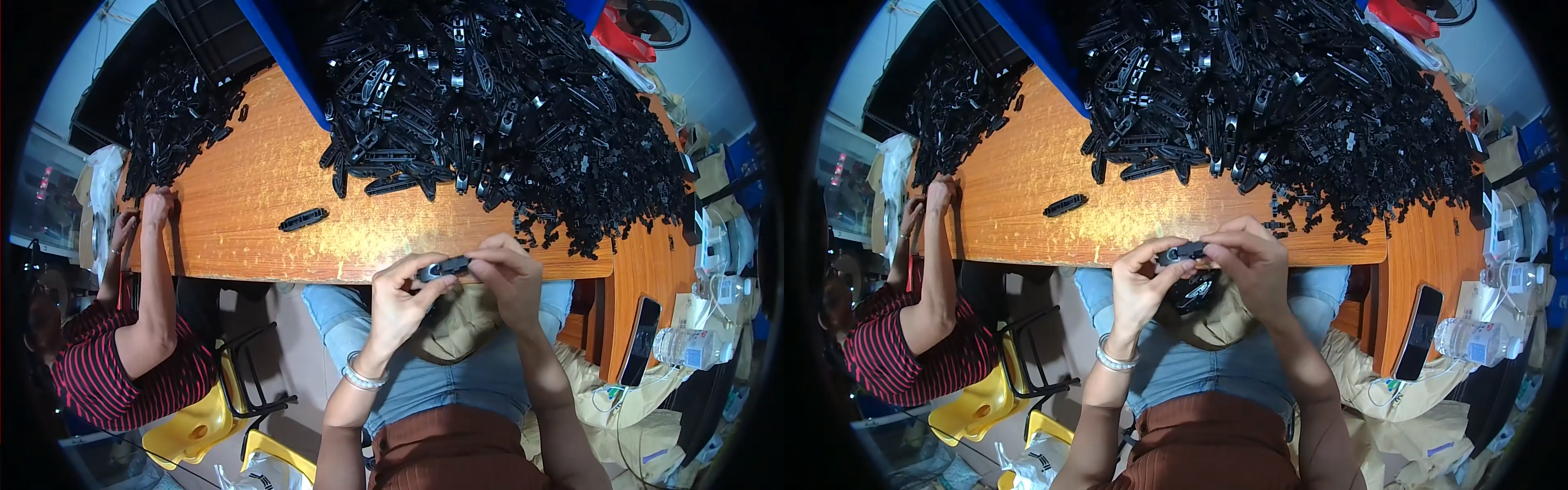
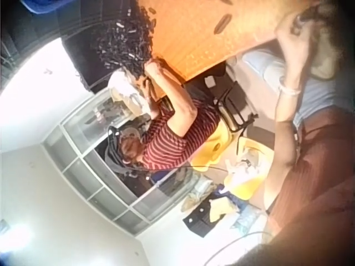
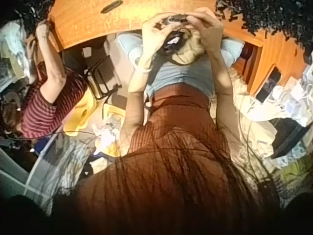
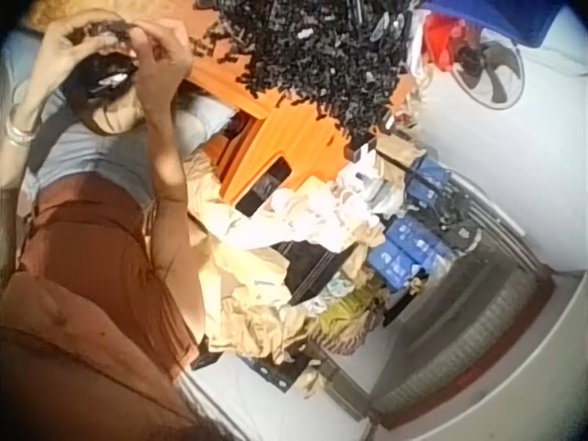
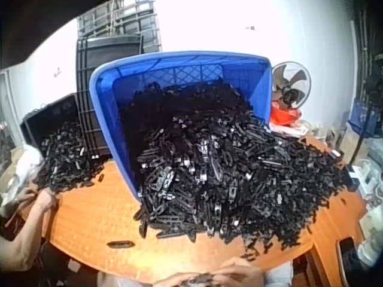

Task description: Assembling small black plastic components by hand at a workbench.

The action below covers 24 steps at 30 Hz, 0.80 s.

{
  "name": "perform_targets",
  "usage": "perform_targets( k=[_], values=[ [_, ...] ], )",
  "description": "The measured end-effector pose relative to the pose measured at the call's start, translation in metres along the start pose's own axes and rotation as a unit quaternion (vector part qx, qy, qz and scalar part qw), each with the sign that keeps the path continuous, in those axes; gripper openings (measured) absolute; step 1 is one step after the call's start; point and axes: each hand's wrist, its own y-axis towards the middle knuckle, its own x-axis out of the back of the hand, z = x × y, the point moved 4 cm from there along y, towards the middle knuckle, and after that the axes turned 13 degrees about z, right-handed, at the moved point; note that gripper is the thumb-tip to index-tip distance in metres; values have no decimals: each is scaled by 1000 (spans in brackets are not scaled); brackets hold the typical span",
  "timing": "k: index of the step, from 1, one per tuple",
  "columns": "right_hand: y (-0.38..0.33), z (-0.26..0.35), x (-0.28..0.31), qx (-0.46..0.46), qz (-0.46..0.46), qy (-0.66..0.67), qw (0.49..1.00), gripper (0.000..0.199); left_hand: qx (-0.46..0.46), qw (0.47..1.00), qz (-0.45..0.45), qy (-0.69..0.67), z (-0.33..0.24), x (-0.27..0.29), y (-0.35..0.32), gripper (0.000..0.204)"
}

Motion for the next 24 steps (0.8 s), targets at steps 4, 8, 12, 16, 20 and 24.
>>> perform_targets(
  k=[4,8,12,16,20,24],
  values=[
    [-6,5,-3,63,-15,-100,993,10,17,998,18,-60,-5,-4,-2,26],
    [-12,16,-6,87,-16,-261,961,15,8,993,19,-119,-7,-5,-2,22],
    [-11,16,-7,71,-14,-233,970,24,-14,991,9,-132,-1,-5,0,18],
    [-19,-19,-3,-71,41,-45,996,27,-3,999,28,-35,-2,-5,-2,16],
    [-25,-28,-3,-90,41,36,994,24,8,997,66,46,-5,1,-4,18],
    [-43,-35,-7,-135,110,-56,983,21,15,969,24,244,-3,56,-4,22]
  ],
)
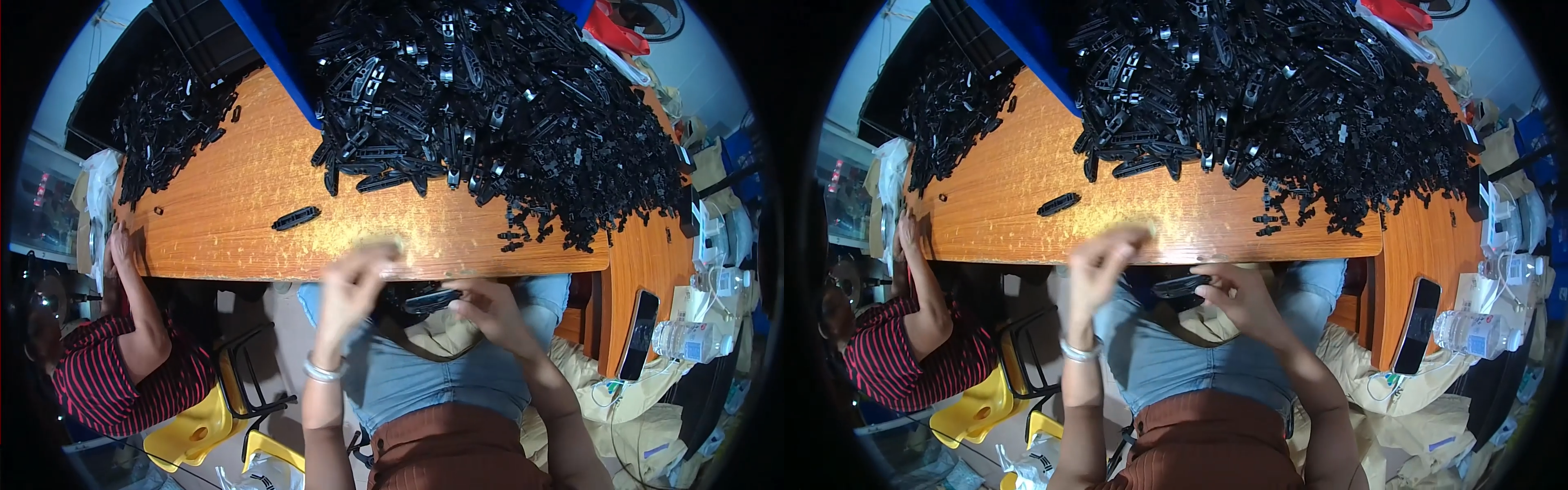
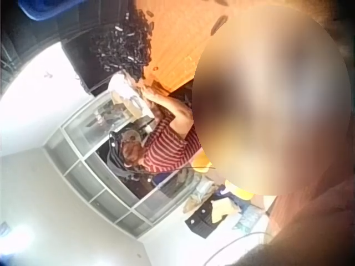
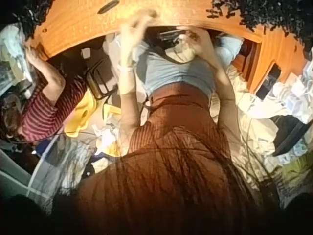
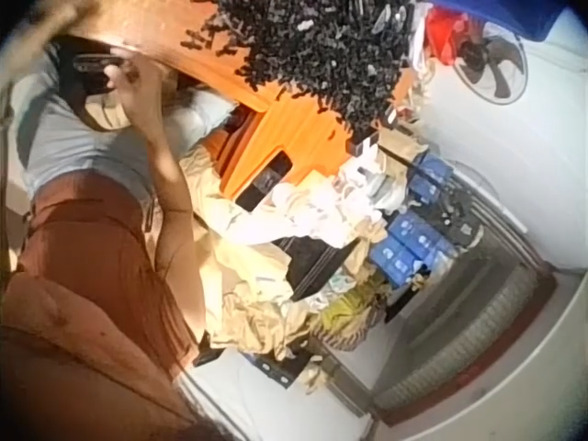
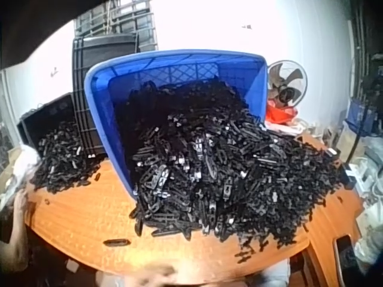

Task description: Assembling small black plastic components by hand at a workbench.

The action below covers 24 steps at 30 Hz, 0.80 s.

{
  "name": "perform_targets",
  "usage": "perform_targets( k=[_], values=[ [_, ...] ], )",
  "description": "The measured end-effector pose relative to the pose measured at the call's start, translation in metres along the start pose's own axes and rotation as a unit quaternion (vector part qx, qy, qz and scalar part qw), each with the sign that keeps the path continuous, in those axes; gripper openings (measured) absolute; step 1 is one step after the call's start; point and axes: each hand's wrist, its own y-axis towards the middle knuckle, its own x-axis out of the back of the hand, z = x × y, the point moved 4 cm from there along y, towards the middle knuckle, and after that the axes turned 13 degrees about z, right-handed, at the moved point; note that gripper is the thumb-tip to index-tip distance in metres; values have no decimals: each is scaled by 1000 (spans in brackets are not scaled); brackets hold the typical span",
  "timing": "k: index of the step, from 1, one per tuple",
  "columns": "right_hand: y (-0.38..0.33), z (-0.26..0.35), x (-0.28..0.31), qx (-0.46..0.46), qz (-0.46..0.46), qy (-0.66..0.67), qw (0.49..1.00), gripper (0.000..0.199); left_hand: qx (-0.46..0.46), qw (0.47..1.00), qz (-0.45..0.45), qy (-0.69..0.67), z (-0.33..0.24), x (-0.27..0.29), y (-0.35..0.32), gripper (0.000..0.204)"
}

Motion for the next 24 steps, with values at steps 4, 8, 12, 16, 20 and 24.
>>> perform_targets(
  k=[4,8,12,16,20,24],
  values=[
    [-8,15,27,53,-138,-256,955,14,31,843,-299,447,48,81,6,34],
    [-5,36,57,130,-275,-517,801,9,22,897,-262,355,57,84,8,28],
    [-2,31,61,139,-243,-471,837,10,44,988,-141,-42,12,14,14,23],
    [-1,28,48,181,-235,-52,954,15,-58,897,12,-437,-3,-43,18,29],
    [3,42,25,167,-121,125,970,17,-45,875,60,-479,-13,-61,15,29],
    [-1,46,19,174,-150,171,958,17,-68,889,86,-444,-23,-59,10,24]
  ],
)
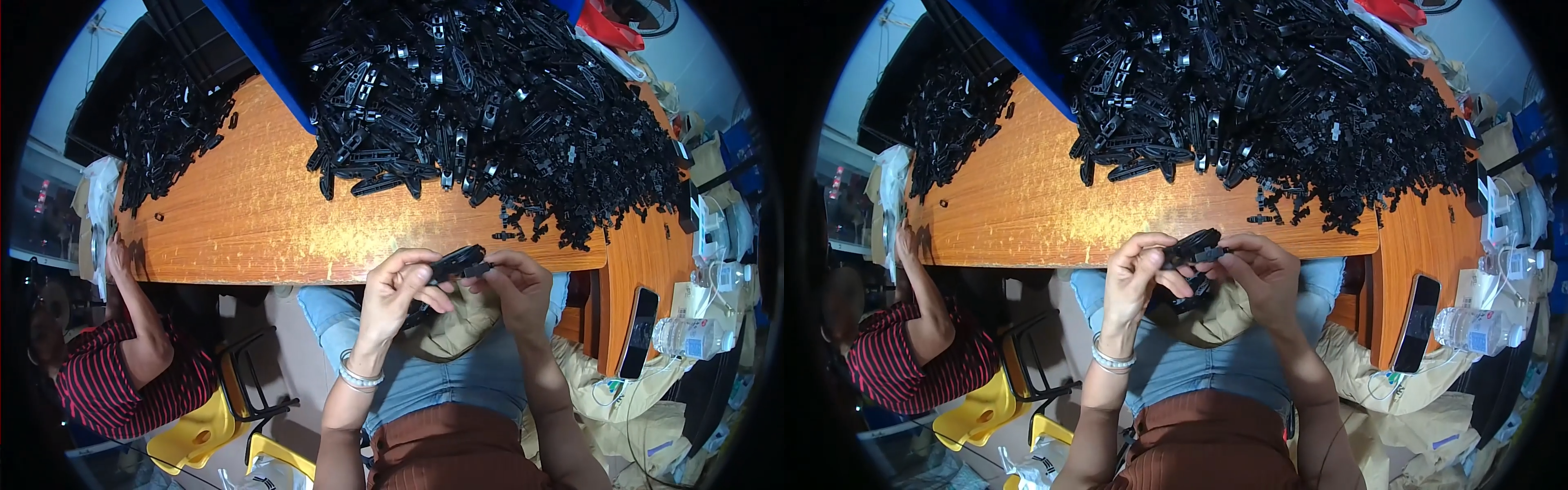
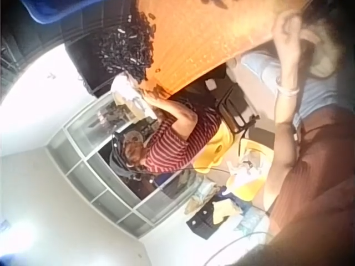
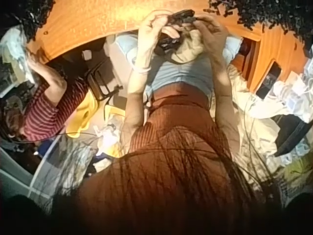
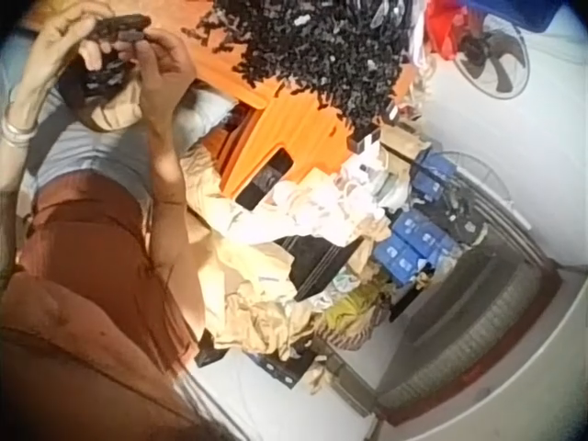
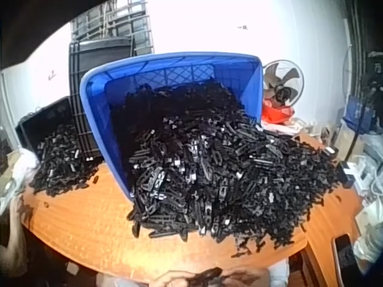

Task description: Assembling small black plastic components by hand at a workbench.

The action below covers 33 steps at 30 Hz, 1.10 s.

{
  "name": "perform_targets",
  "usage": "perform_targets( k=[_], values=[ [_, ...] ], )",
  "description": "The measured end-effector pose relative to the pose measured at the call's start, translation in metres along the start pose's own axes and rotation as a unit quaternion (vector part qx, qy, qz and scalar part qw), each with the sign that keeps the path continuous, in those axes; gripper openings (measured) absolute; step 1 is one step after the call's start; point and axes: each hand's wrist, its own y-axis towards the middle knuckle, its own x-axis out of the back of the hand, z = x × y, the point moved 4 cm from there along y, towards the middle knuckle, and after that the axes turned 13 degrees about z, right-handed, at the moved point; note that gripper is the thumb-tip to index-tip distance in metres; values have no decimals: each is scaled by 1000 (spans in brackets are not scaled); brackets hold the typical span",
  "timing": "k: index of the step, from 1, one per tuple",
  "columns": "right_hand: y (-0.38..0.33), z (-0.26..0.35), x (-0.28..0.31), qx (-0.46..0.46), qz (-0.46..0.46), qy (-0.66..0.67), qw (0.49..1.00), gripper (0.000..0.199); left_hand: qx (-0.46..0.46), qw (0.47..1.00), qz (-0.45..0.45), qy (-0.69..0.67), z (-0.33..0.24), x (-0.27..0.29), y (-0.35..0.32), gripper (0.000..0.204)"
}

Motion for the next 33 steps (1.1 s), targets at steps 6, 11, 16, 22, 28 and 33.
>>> perform_targets(
  k=[6,11,16,22,28,33],
  values=[
    [-2,0,1,56,61,-63,995,14,15,999,42,22,-2,-18,1,33],
    [-9,0,-8,41,58,-113,991,11,92,974,57,198,-5,-18,0,43],
    [-11,1,-12,53,51,-130,989,11,9,1000,-12,-1,2,-23,1,41],
    [-18,-6,-18,-10,6,-83,996,12,39,995,13,90,0,-18,-6,39],
    [-15,-8,-18,-29,19,-60,998,13,-25,945,4,326,-14,-28,-8,51],
    [-7,7,-12,49,-5,-210,977,12,-17,952,12,305,-9,-20,-14,33]
  ],
)
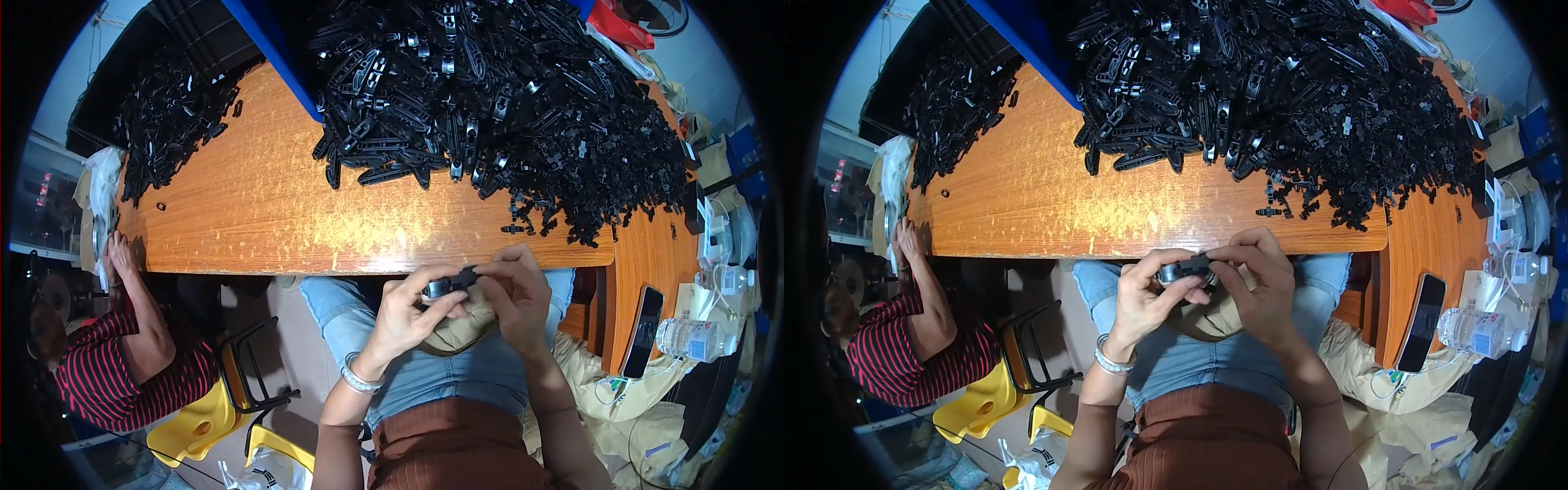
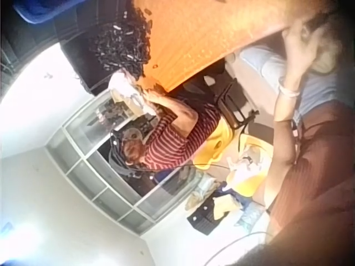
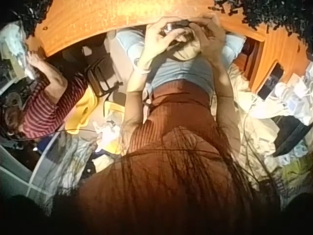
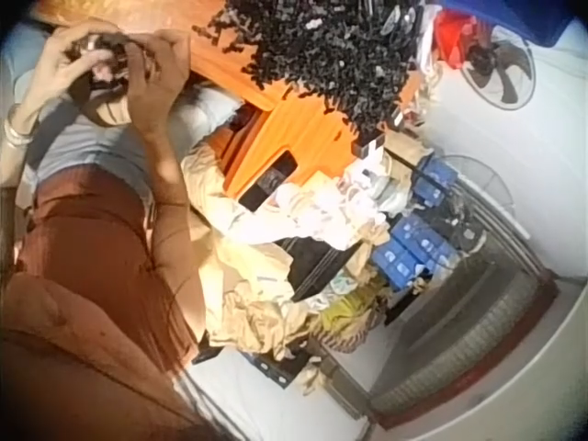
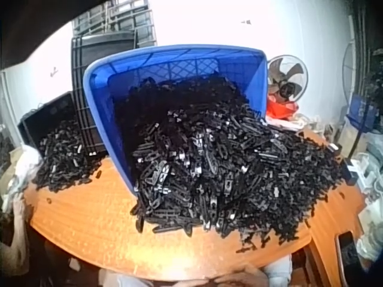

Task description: Assembling small black plastic components by hand at a workbench.

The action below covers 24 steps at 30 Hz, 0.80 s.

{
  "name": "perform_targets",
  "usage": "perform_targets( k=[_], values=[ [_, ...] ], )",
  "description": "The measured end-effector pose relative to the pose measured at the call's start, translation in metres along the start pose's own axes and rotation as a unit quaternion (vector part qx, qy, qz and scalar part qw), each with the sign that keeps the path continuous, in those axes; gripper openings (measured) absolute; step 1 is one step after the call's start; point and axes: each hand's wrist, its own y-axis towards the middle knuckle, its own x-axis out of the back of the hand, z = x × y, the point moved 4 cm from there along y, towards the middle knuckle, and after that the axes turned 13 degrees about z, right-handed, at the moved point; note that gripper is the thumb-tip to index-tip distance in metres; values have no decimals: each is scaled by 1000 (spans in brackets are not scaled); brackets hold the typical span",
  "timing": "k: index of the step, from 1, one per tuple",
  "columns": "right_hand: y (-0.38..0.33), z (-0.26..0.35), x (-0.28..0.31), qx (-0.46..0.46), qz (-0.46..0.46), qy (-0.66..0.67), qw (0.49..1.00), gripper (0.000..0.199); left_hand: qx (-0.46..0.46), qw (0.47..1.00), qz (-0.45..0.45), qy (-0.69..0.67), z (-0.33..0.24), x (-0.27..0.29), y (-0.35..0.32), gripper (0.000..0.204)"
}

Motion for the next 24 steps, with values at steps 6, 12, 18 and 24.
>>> perform_targets(
  k=[6,12,18,24],
  values=[
    [1,6,1,-3,63,-137,989,16,54,982,0,-183,6,1,-1,20],
    [2,13,-6,142,75,-337,928,16,66,985,-45,-156,10,4,0,17],
    [0,-22,-4,-115,149,-50,981,20,75,995,-21,-57,14,9,-1,14],
    [-11,-45,0,-94,140,16,986,23,86,989,28,-114,17,14,1,21]
  ],
)
